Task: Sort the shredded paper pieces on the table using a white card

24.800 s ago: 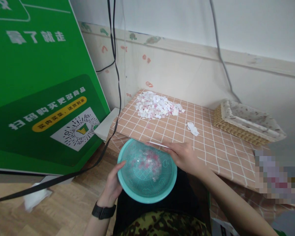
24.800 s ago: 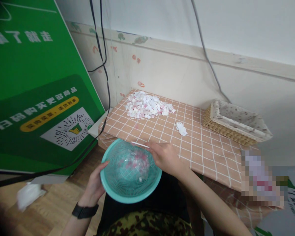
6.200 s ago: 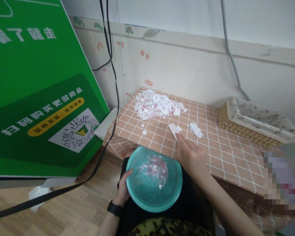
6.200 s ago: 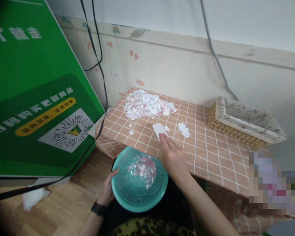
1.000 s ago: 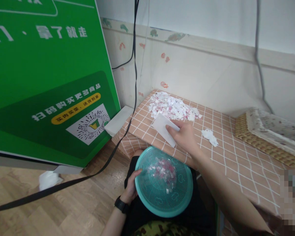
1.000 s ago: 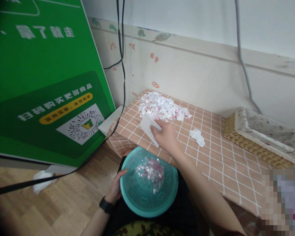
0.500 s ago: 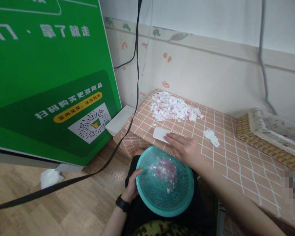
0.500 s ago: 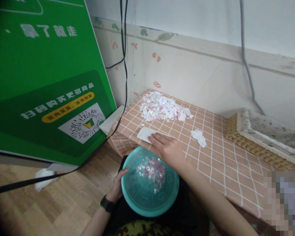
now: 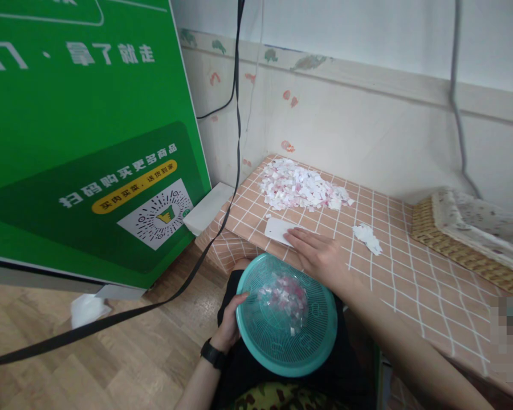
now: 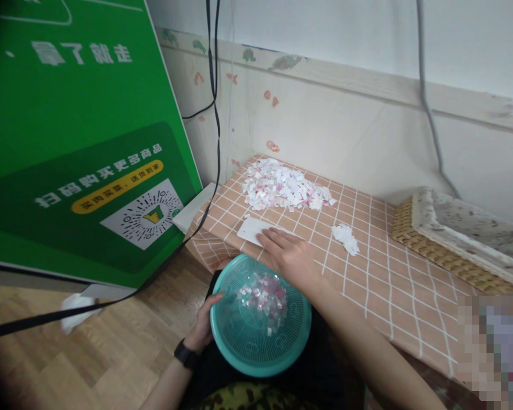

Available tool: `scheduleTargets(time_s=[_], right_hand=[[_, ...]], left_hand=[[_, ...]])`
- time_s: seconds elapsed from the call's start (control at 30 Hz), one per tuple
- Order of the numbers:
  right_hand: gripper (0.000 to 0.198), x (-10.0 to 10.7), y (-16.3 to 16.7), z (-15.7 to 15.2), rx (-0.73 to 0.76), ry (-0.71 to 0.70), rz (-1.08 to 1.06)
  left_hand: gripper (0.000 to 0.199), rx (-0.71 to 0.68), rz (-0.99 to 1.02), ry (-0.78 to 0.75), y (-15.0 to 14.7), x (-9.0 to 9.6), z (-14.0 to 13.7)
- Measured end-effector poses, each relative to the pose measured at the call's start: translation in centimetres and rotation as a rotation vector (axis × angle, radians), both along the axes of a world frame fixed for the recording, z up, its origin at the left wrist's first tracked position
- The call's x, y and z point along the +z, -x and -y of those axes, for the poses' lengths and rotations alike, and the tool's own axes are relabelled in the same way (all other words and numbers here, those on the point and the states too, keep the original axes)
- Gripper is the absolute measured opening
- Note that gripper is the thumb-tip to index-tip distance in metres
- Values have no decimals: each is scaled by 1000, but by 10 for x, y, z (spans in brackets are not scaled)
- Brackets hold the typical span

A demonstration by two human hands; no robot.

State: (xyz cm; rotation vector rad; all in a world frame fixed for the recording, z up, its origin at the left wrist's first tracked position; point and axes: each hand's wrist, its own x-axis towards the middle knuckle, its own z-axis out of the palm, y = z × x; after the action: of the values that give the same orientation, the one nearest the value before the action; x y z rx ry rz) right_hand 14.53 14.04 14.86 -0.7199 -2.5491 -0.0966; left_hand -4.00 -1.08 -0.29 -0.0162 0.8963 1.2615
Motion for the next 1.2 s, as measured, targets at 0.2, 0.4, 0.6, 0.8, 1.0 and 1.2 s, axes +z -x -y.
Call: scheduleTargets(time_s=[0.2,0.4,0.6,0.8,1.0,1.2], right_hand=[[38,3,2,-3,-12,-13,9],[37,6,-2,3,20,-32,43],[37,-1,-2,1,21,-24,52],[39,-4,1,-3,12,-19,28],[40,-1,3,-3,21,-21,4],[42,1,5,-7,-3,-2,11]], left_hand=[[19,18,-28,8,0,-5,0],[19,9,-17,7,0,-1,0],[18,16,-17,-21,0,0,0],[20,2,-18,-2,1,-3,1],[20,16,-30,14,0,0,0],[19,26,-41,15,0,1,0]])
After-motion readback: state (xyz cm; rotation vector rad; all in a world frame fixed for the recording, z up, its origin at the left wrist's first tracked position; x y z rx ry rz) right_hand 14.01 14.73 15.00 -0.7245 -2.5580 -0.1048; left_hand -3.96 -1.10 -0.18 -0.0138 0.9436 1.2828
